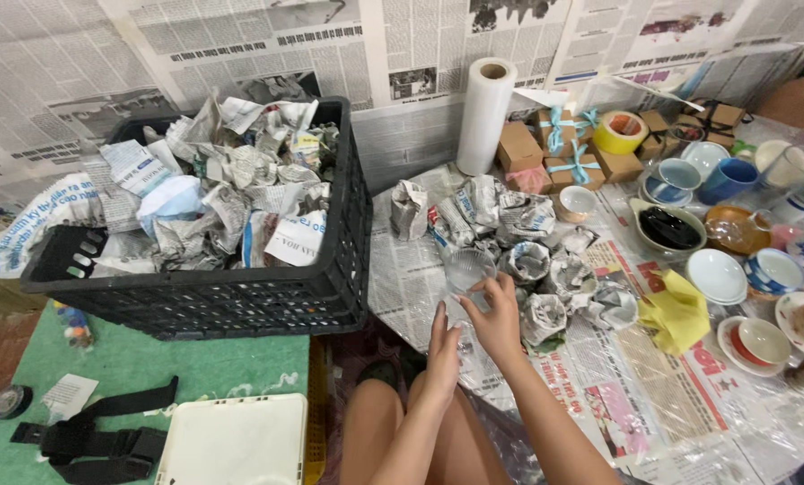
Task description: The person sits at a table and wraps small ceramic bowls and a glass tumbler with newspaper. They pick up each item, fold a sheet of newspaper around it, and place the wrapped item on the table. The process is repeated for several items.
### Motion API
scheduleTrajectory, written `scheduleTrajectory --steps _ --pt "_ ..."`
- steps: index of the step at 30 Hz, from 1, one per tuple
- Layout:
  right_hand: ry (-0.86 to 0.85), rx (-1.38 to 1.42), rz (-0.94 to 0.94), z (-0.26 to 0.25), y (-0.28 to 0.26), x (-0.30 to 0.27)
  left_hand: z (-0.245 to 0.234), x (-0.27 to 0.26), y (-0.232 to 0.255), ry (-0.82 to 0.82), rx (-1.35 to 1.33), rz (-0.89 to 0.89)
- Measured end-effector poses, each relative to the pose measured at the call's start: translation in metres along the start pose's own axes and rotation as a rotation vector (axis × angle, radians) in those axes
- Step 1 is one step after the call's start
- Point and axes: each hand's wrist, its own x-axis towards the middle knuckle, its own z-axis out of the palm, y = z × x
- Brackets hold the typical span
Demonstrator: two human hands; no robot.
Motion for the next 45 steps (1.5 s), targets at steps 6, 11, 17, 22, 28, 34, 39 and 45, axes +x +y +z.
scheduleTrajectory --steps 6,11,17,22,28,34,39,45 --pt "-0.019 0.007 -0.039 0.010 0.004 -0.006 -0.006 0.009 -0.011 -0.037 -0.048 -0.036" --pt "-0.084 -0.134 0.014 0.006 -0.004 -0.010 -0.007 0.010 -0.005 -0.033 -0.040 -0.101" --pt "-0.037 -0.135 -0.079 0.007 -0.019 -0.017 -0.017 -0.005 0.008 -0.011 -0.172 -0.215" --pt "-0.035 -0.126 -0.056 0.004 -0.030 -0.019 -0.039 -0.019 0.023 0.017 -0.169 -0.185" --pt "0.122 -0.123 -0.276 0.001 -0.065 -0.022 -0.070 -0.045 0.073 -0.038 -0.119 0.104" --pt "-0.037 0.106 -0.366 0.025 -0.141 -0.003 -0.121 -0.088 0.193 0.142 0.576 0.479" --pt "-0.236 0.038 -0.483 0.080 -0.198 0.049 -0.161 -0.091 0.284 0.293 0.947 0.667" --pt "-0.376 -0.487 -0.520 0.151 -0.215 0.115 -0.200 -0.061 0.323 0.307 1.165 0.664"
